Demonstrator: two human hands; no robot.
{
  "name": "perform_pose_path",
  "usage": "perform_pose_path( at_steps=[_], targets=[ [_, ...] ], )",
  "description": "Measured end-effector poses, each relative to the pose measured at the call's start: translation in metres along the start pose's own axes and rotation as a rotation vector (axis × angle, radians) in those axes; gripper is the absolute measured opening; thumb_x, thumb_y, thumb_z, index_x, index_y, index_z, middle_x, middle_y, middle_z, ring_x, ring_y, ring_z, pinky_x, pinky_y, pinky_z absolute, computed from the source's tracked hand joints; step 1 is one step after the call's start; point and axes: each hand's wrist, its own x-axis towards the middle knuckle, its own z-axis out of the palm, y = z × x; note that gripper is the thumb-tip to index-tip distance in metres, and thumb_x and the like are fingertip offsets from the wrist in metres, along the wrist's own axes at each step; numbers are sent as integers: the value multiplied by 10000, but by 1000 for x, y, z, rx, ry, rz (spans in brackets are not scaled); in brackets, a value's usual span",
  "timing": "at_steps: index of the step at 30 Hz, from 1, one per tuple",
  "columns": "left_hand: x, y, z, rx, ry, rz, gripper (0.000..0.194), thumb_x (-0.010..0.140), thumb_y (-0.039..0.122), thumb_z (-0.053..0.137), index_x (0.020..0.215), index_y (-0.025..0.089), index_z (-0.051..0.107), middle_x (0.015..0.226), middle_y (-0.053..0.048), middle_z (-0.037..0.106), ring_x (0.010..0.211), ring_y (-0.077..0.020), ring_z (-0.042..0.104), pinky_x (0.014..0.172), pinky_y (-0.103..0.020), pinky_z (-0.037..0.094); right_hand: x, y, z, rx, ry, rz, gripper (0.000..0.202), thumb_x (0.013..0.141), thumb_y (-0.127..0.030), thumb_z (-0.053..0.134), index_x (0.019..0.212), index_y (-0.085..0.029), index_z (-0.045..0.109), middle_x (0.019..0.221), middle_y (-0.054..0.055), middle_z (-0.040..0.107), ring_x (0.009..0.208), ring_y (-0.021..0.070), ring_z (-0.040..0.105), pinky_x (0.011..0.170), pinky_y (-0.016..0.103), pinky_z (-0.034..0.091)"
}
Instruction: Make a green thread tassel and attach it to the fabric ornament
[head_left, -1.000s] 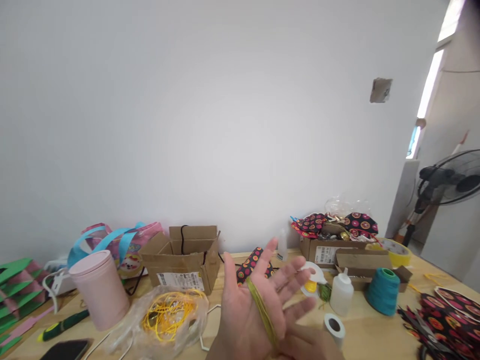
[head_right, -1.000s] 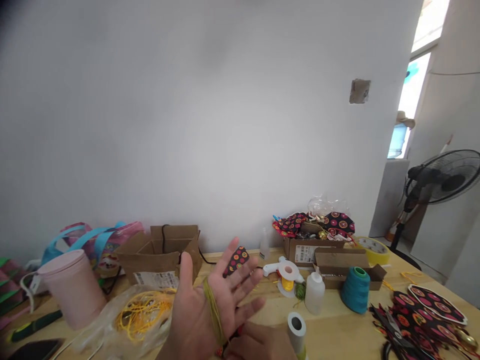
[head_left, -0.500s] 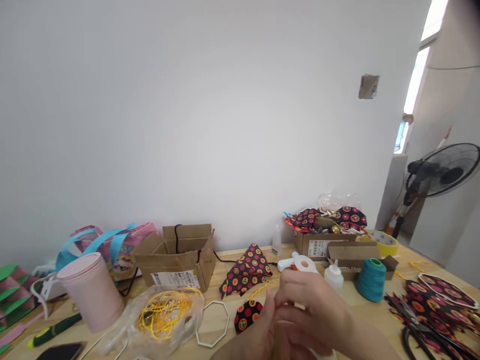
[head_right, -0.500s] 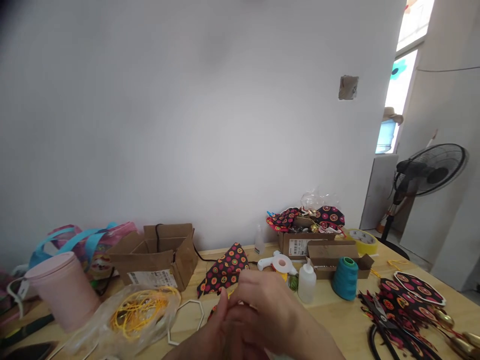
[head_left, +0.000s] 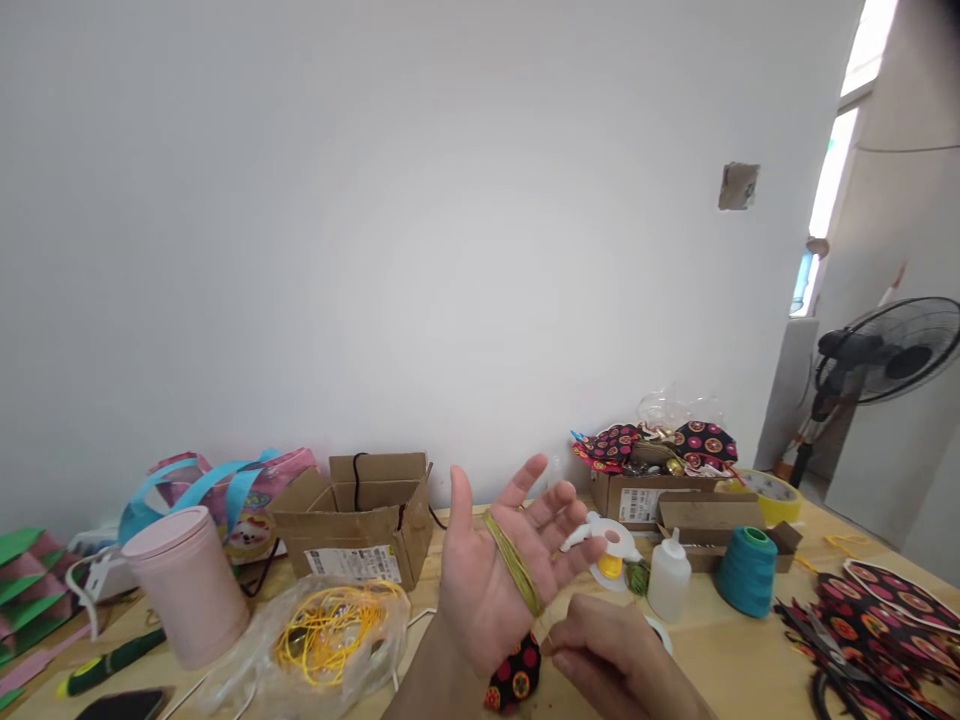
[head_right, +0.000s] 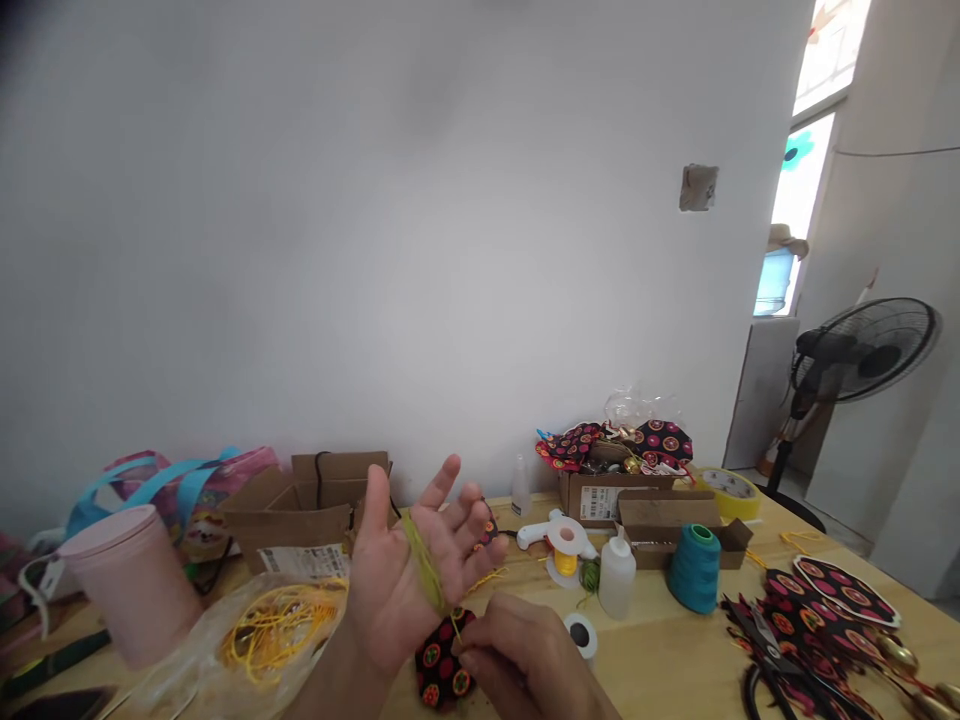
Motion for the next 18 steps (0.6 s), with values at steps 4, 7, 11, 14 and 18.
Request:
perform_pose_path(
  at_steps=[4,7,11,14,18],
  targets=[
    [6,-1,-29,123,187,31,569,805,540,267,978,94,574,864,-149,643,849,-238,578,851,-424,344,-4,-3,-3,-242,22,-51,196,830,-173,394,795,-154,586,621,42,567,525,113,534,473,183,404],
    [0,-14,-44,238,263,-132,619,804,550,241,906,54,597,776,-153,646,719,-208,605,669,-300,421,2,-8,-10,-344,26,-80,199,835,-167,382,820,-170,580,707,59,601,608,127,558,526,191,426],
    [-12,-28,-48,398,300,-409,717,762,628,191,804,64,632,601,-104,626,508,-160,568,506,-242,387,16,-10,-20,-445,-61,-84,237,843,-223,393,721,-181,592,672,34,587,577,123,532,497,196,397],
    [-20,-32,-48,481,291,-577,856,680,722,122,698,48,650,575,-114,610,521,-165,557,537,-253,388,25,-9,-26,-376,-129,-67,219,828,-240,452,679,-178,600,649,11,559,572,110,506,502,191,377],
    [-27,-34,-50,467,200,-723,1014,580,780,-8,670,25,663,570,-109,596,509,-149,527,569,-234,375,32,-2,-28,-90,-98,0,128,777,-249,550,688,-180,610,646,-17,533,598,95,486,545,190,365]
  ],
)
